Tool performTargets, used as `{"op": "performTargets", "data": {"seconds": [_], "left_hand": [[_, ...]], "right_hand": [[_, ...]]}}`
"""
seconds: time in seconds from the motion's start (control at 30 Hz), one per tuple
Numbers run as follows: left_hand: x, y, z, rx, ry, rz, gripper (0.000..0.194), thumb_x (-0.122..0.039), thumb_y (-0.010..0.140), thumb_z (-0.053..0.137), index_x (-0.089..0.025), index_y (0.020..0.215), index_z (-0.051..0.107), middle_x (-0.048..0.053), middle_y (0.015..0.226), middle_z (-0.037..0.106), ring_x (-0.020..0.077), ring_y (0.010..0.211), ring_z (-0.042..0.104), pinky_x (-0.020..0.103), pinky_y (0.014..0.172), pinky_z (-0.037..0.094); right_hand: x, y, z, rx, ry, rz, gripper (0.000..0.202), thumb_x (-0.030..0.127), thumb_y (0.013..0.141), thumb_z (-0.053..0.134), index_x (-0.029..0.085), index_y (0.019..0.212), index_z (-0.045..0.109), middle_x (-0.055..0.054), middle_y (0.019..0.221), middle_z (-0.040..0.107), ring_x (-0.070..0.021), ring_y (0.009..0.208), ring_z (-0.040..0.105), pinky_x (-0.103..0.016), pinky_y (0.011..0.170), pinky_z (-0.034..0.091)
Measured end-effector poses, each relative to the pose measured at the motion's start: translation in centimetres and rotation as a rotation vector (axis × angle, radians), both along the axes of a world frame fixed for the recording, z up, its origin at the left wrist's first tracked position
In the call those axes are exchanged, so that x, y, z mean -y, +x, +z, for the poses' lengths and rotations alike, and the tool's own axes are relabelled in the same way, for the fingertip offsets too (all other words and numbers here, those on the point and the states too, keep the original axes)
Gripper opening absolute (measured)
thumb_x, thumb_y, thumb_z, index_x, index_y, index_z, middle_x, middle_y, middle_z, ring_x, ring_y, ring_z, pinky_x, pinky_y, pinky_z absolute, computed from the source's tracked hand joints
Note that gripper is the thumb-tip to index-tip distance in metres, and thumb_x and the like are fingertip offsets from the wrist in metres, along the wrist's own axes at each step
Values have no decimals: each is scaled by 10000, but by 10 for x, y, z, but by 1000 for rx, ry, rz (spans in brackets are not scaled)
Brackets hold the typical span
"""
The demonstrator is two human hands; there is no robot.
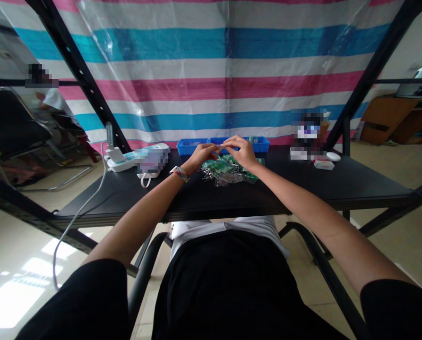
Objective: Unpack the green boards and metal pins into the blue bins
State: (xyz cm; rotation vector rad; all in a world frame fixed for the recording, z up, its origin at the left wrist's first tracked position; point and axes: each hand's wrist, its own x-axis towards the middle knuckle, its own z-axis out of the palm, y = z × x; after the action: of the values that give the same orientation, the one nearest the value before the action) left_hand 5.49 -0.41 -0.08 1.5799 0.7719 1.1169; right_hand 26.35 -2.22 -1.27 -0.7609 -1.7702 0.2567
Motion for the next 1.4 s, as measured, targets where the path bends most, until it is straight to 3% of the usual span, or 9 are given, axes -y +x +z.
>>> {"op": "performTargets", "data": {"seconds": [0.2, 0.37, 0.63, 0.83, 0.97, 1.1, 1.2, 1.27, 1.4], "left_hand": [[-6, -4, 3, 182, -46, 7, 402, -206, 691, 904, -140, 1064, 770, 24, 814, 731, 133, 701, 688, 290, 778, 595], [-30, -20, 5, 380, -138, 204, 234, -209, 797, 808, -164, 1006, 713, 37, 809, 696, 162, 828, 751, 307, 898, 630], [-56, -49, -3, 461, -164, 424, 270, -178, 817, 820, -200, 904, 564, 69, 923, 676, 211, 1029, 792, 312, 977, 621], [-55, -53, -5, 479, -122, 389, 327, -303, 811, 847, -198, 994, 597, 129, 1122, 745, 232, 1089, 790, 349, 992, 623], [-50, -53, -3, 403, -136, 336, 399, -466, 801, 818, -217, 1052, 631, 167, 1259, 765, 284, 1073, 800, 399, 940, 637], [-42, -50, -1, 308, -96, 336, 391, -450, 783, 774, -196, 1071, 703, 150, 1148, 796, 254, 891, 805, 354, 799, 632], [-36, -42, -1, 161, 6, 295, 322, -388, 773, 758, -175, 1015, 745, 104, 987, 783, 196, 748, 762, 301, 685, 593], [-31, -36, -2, 52, 107, 246, 261, -367, 771, 762, -173, 946, 761, 81, 905, 765, 185, 740, 736, 278, 650, 572], [-22, -26, -3, -83, 274, 152, 286, -450, 804, 794, -180, 899, 788, 72, 877, 765, 204, 842, 719, 270, 691, 579]], "right_hand": [[-4, 3, -1, -51, -27, -88, 202, 436, 961, 782, 300, 1073, 882, -56, 891, 642, -262, 847, 594, -502, 951, 582], [-10, 10, -6, -38, -33, -107, 331, 509, 996, 716, 259, 1164, 854, -47, 811, 671, -248, 749, 592, -467, 909, 569], [-18, 19, -10, 39, -61, -154, 475, 625, 1038, 603, 210, 1037, 835, -30, 700, 681, -227, 669, 627, -359, 746, 529], [-11, 10, -12, 156, -150, -29, 372, 539, 990, 671, 206, 985, 837, -27, 708, 712, -214, 662, 629, -355, 715, 511], [-7, 5, -12, 290, -121, 71, 224, 427, 889, 818, 230, 987, 857, -73, 978, 825, -269, 901, 722, -434, 918, 552], [-7, 0, -14, 390, -137, 112, 271, 356, 780, 934, 261, 1027, 873, -79, 1089, 852, -327, 1077, 733, -507, 1056, 535], [-6, -2, -13, 384, -143, 96, 149, 312, 826, 889, 262, 966, 875, -78, 1047, 853, -317, 1051, 745, -495, 1052, 546], [-6, -1, -11, 350, -125, 95, 72, 318, 870, 846, 257, 904, 865, -77, 1016, 849, -308, 1024, 750, -492, 1047, 551], [-12, 5, -6, 140, -133, 56, 212, 441, 899, 815, 234, 855, 830, -77, 950, 831, -289, 925, 745, -481, 982, 594]]}}
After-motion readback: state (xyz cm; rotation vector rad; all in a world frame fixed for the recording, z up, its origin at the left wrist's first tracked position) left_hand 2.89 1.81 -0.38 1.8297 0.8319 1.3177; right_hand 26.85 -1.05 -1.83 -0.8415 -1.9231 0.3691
